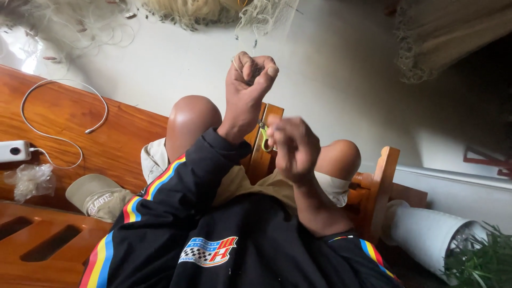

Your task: Repairing a fishing net by weaving line through the mesh with a needle and trimming it with scissors.

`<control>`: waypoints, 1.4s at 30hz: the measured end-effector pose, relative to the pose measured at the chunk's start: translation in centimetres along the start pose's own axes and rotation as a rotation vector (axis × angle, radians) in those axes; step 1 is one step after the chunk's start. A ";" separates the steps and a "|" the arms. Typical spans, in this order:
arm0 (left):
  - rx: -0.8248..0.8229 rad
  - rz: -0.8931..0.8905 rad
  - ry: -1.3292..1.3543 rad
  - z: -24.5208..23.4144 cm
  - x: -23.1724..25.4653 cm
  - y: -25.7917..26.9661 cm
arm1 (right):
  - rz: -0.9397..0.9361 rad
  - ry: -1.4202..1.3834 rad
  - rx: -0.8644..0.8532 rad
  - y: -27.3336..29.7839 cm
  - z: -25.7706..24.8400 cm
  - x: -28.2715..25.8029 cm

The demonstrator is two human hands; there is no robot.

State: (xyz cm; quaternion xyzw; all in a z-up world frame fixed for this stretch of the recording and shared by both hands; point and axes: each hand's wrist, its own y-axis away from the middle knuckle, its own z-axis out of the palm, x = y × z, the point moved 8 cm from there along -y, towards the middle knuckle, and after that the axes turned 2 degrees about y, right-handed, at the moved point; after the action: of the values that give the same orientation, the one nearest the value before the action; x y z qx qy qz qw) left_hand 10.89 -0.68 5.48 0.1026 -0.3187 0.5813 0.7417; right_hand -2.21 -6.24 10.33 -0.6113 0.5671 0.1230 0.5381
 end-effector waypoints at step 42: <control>-0.004 -0.176 0.009 -0.9 -3.9 2.9 | 0.839 -0.198 -0.014 9.4 -1.3 12.2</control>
State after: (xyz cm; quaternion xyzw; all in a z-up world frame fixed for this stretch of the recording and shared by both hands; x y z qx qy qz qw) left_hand 8.05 -2.41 1.83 0.1263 -0.3063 0.5138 0.7913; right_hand -6.59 -12.04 -3.33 -0.3168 0.7112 0.3931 0.4891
